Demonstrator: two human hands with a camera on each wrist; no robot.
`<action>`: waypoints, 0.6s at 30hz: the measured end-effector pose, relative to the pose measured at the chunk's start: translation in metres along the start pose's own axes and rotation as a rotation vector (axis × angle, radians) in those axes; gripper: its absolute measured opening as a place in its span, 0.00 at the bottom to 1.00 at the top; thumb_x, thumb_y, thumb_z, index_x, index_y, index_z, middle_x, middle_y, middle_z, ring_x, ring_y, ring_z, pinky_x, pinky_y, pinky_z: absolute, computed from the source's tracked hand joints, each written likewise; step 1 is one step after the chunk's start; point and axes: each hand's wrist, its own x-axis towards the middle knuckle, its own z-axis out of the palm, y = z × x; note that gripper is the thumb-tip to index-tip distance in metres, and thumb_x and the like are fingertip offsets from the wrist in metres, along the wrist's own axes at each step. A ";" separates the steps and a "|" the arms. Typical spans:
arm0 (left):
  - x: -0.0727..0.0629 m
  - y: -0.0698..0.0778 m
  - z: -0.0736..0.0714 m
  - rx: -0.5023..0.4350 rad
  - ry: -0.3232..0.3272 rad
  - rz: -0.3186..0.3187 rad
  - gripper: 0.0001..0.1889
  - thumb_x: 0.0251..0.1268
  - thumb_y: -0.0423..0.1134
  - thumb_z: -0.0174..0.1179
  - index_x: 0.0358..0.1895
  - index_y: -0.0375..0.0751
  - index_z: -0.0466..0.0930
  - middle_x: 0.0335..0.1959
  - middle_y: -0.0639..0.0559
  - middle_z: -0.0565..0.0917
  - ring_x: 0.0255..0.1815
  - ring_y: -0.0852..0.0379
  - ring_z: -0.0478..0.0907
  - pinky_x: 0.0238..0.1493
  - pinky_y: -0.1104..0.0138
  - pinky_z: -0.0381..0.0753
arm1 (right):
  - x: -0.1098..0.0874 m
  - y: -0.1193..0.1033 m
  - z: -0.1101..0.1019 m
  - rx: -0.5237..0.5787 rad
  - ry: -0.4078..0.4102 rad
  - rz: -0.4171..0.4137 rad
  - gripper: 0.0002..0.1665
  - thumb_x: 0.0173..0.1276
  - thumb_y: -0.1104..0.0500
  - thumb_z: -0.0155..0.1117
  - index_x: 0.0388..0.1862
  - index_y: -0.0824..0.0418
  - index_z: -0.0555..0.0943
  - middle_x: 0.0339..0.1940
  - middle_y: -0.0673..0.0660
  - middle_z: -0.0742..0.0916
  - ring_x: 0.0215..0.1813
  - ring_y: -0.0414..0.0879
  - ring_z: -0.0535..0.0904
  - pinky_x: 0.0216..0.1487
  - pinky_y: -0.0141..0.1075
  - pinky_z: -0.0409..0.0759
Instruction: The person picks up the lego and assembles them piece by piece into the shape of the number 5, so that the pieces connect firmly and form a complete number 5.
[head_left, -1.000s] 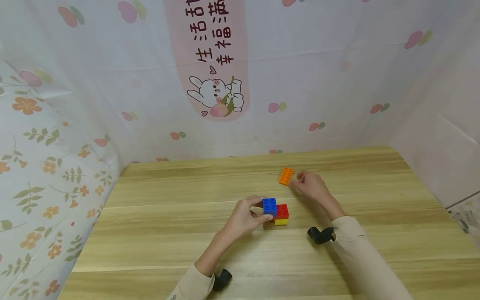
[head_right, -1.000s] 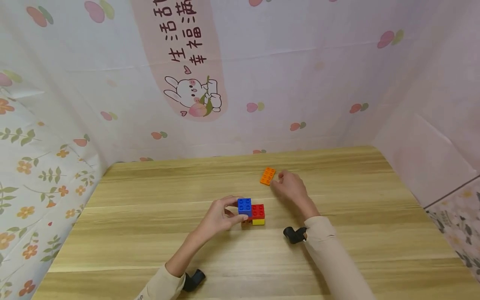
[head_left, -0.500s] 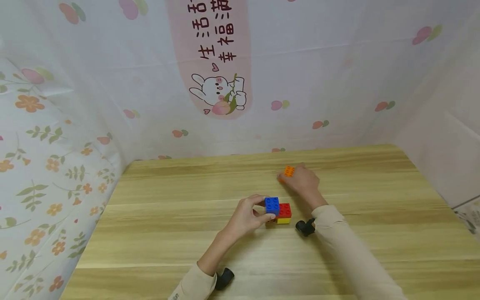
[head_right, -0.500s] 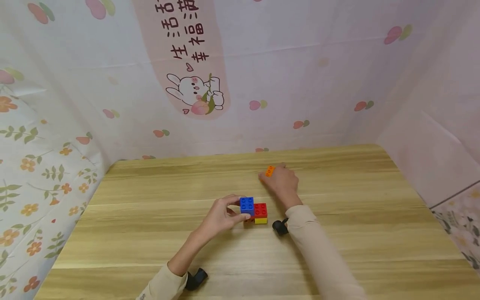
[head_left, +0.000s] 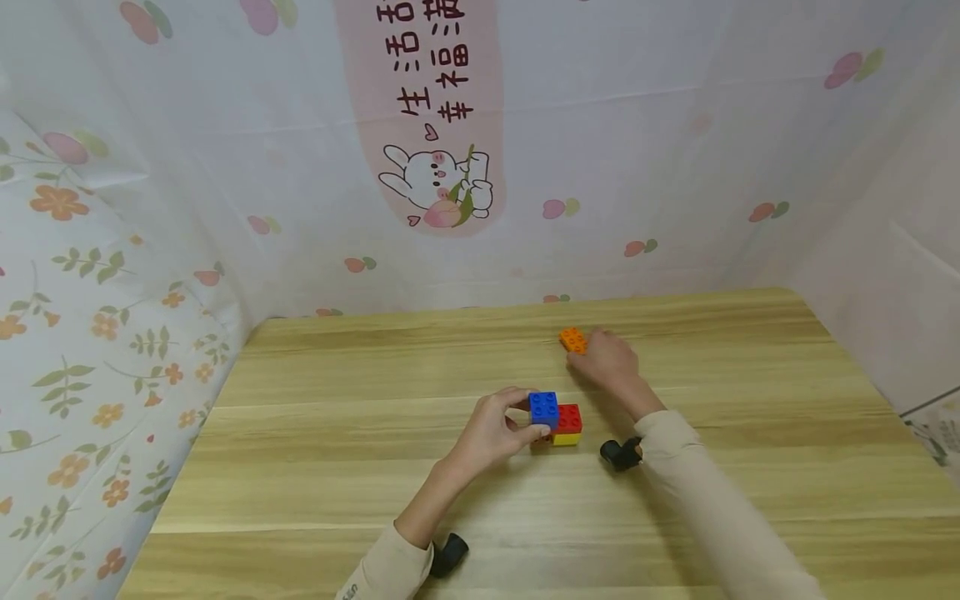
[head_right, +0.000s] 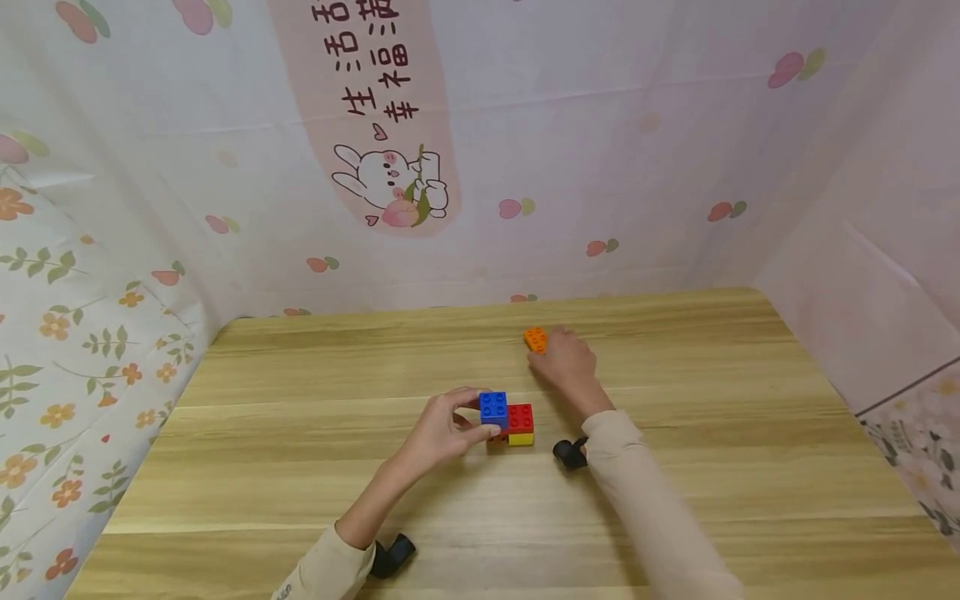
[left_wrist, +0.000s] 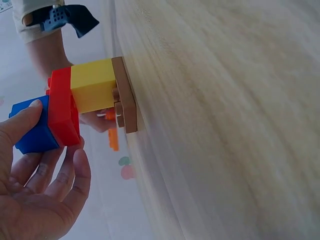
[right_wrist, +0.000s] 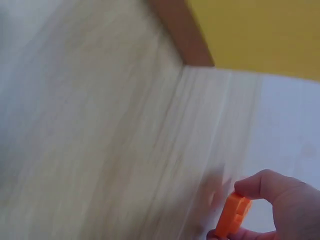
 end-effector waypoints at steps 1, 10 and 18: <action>0.000 0.000 0.000 0.001 0.000 -0.002 0.20 0.54 0.34 0.68 0.51 0.33 0.78 0.45 0.46 0.81 0.44 0.52 0.78 0.33 0.73 0.79 | -0.001 0.002 -0.001 0.013 -0.003 -0.015 0.29 0.61 0.47 0.58 0.48 0.72 0.70 0.36 0.65 0.80 0.31 0.54 0.74 0.26 0.41 0.73; -0.001 -0.001 0.000 0.006 0.007 -0.004 0.20 0.54 0.35 0.68 0.52 0.34 0.78 0.44 0.47 0.81 0.44 0.53 0.78 0.33 0.72 0.79 | -0.013 0.013 -0.021 0.097 -0.025 -0.146 0.24 0.63 0.52 0.60 0.47 0.70 0.69 0.28 0.59 0.77 0.25 0.50 0.70 0.22 0.35 0.65; -0.001 -0.002 0.002 0.009 0.009 0.008 0.21 0.54 0.35 0.67 0.53 0.34 0.77 0.46 0.47 0.81 0.44 0.52 0.78 0.34 0.73 0.79 | -0.034 0.012 -0.038 0.105 0.048 -0.345 0.19 0.61 0.55 0.64 0.45 0.68 0.76 0.33 0.59 0.83 0.28 0.48 0.75 0.26 0.37 0.75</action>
